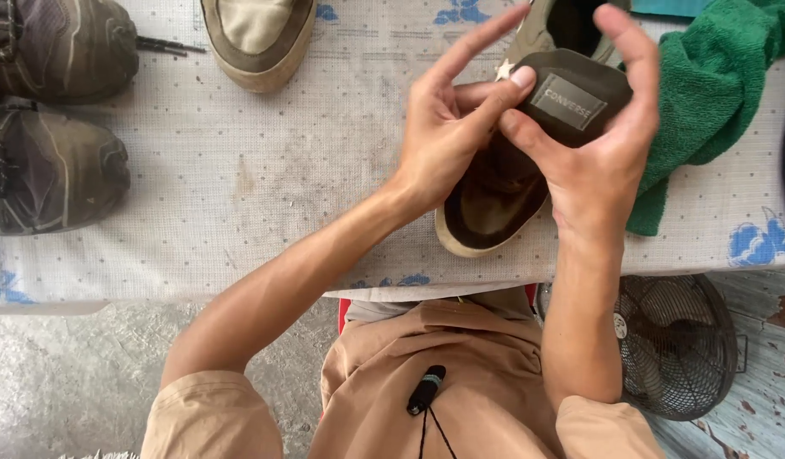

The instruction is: The person cleans the tongue and interior of a beige sneaker using a green cloth. They then remove the insole, place it on the table, and use a red sponge to wipe the insole and the inside of the shoe.

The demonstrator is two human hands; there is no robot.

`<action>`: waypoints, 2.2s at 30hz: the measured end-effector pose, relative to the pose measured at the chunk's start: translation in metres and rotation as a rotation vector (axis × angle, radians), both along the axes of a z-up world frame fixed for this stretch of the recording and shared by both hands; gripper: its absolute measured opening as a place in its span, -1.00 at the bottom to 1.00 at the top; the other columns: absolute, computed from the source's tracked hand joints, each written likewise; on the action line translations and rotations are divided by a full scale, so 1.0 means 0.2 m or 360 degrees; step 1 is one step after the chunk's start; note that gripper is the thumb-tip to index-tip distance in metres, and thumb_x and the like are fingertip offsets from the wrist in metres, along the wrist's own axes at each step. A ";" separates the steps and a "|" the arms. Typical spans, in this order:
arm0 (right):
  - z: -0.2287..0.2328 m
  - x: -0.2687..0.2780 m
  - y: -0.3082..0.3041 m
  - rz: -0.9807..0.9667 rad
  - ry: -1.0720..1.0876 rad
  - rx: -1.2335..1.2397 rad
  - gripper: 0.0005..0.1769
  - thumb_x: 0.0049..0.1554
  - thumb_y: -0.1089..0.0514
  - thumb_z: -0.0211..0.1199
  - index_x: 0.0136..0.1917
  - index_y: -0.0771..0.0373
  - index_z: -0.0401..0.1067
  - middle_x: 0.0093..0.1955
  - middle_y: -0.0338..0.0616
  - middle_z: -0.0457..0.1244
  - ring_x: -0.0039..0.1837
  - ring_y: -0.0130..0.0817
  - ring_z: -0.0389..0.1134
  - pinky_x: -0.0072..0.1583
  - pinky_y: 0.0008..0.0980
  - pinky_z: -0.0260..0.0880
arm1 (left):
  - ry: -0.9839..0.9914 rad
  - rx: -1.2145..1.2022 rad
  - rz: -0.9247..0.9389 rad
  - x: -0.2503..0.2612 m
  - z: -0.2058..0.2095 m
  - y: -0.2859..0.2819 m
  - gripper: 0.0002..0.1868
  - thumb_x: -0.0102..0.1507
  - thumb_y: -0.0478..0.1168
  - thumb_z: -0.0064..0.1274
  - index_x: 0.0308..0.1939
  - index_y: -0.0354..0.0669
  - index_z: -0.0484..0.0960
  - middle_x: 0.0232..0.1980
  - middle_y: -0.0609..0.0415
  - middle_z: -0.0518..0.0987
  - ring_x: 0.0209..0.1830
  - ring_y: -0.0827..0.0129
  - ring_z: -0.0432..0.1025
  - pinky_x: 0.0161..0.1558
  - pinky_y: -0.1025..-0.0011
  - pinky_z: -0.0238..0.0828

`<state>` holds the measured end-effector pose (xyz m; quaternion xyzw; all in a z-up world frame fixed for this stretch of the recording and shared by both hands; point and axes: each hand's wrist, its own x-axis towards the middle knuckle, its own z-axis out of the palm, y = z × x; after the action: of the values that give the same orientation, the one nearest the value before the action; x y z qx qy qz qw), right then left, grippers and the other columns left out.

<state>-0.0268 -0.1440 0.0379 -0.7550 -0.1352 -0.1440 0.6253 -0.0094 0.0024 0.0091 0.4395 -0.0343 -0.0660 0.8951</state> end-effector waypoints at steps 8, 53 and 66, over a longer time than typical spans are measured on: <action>-0.02 0.06 -0.13 0.0403 0.0565 0.0421 0.09 0.17 0.23 0.34 0.75 0.28 -0.24 0.60 0.00 0.13 0.46 -0.39 0.28 0.56 -0.50 0.31 | -0.0015 0.0112 -0.0008 0.02 -0.01 0.01 -0.40 0.40 -0.24 0.19 0.51 -0.01 0.37 -0.59 0.33 0.26 -0.57 0.66 0.03 -0.52 0.64 0.02; -0.03 -0.09 -0.08 -0.0480 -0.0114 -0.0410 -0.47 0.50 -0.03 0.06 0.04 0.57 0.45 -0.20 -0.08 0.19 -0.11 -0.40 0.14 -0.11 -0.39 0.18 | -0.0130 0.0348 0.0081 -0.05 0.07 -0.01 -0.18 0.15 -0.20 0.48 0.42 0.00 0.36 0.08 -0.03 0.75 0.02 0.37 0.68 0.16 0.46 0.71; -0.05 -0.03 -0.12 -0.0515 -0.0095 -0.0433 -0.40 0.55 -0.05 0.02 -0.19 0.47 0.23 -0.33 -0.12 -0.03 -0.22 -0.37 -0.03 -0.10 -0.30 -0.10 | -0.0115 0.0359 0.0051 0.01 0.04 0.01 -0.49 0.47 -0.18 0.03 0.49 -0.16 0.34 -0.04 -0.17 0.78 0.01 0.32 0.68 0.05 0.41 0.77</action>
<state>-0.0330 -0.1679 0.0279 -0.8397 -0.0489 -0.2452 0.4822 -0.0072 0.0046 0.0161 0.5401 -0.0519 -0.0392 0.8391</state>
